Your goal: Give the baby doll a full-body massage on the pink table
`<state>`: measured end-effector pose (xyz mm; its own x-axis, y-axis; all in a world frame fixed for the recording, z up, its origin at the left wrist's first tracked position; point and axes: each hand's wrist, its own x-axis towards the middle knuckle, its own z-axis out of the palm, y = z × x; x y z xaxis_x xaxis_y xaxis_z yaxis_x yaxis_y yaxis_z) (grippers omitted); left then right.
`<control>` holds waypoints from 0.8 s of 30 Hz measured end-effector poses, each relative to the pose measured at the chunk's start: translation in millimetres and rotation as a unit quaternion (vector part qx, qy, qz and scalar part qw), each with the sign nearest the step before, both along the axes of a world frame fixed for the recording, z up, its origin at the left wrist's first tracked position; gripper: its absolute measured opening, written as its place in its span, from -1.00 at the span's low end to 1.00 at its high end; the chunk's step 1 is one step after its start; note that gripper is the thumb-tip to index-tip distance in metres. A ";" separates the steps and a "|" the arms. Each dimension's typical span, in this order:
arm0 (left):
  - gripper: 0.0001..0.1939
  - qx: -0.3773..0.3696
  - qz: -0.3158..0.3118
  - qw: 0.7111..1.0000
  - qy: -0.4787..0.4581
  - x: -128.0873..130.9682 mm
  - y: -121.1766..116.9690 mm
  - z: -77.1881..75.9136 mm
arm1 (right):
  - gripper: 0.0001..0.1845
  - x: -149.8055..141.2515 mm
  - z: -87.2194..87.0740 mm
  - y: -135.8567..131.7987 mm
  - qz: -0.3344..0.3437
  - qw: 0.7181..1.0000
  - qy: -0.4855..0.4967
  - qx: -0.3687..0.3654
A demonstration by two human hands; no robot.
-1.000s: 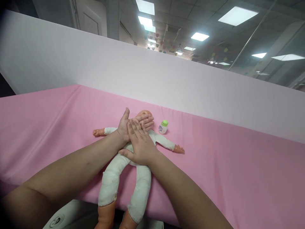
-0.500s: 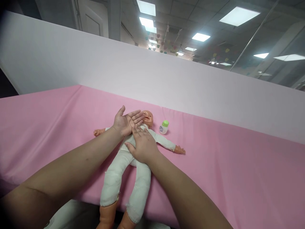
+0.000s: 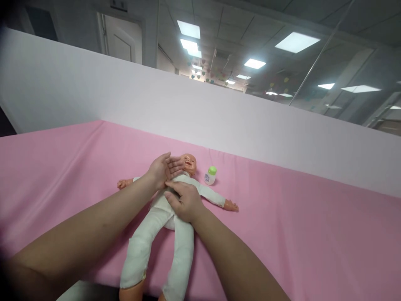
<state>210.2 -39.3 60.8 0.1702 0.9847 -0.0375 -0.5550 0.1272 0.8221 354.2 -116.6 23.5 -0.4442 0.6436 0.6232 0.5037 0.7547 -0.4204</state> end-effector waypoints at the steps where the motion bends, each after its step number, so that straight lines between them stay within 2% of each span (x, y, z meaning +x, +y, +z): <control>1: -0.68 0.030 0.026 0.998 0.048 1.3 -2.0 -3.1 | -0.56 3.0 -0.2 0.4 0.005 1.000 0.026 -0.006; 3: -0.81 0.079 0.051 0.991 0.099 0.3 -8.3 -13.0 | -0.59 11.4 -2.5 -1.1 0.016 0.998 0.057 -0.002; 6: -0.93 0.155 0.040 0.974 0.159 -13.1 -21.8 -31.7 | -0.62 29.4 -11.4 -6.4 0.030 0.999 0.038 0.023; 8: -0.91 0.293 0.023 0.910 0.293 -26.9 -28.9 -42.5 | -0.60 41.2 -18.1 -9.5 0.026 0.999 -0.003 0.031; 10: -0.80 0.362 0.022 0.855 0.371 -38.9 -31.0 -50.1 | -0.54 48.9 -21.1 -11.9 0.022 0.999 -0.038 0.022; 12: -0.71 0.378 0.030 0.829 0.410 -45.8 -27.6 -55.1 | -0.49 50.6 -18.3 -15.3 0.038 0.997 -0.071 0.002; 16: -0.63 0.367 0.020 0.814 0.451 -48.3 -15.3 -60.2 | -0.43 43.4 0.4 -31.2 0.102 0.982 -0.154 -0.039; 18: -0.61 0.366 0.003 0.804 0.469 -48.8 -12.4 -60.6 | -0.29 39.7 10.3 -41.8 0.133 0.972 -0.184 -0.058; 21: -0.57 0.377 -0.016 0.766 0.520 -50.3 -13.2 -58.9 | -0.03 37.2 18.6 -52.7 0.198 0.952 -0.216 -0.087; 24: -0.56 0.382 -0.015 0.733 0.563 -50.4 -15.7 -56.8 | 0.00 37.7 17.0 -50.9 0.205 0.945 -0.232 -0.106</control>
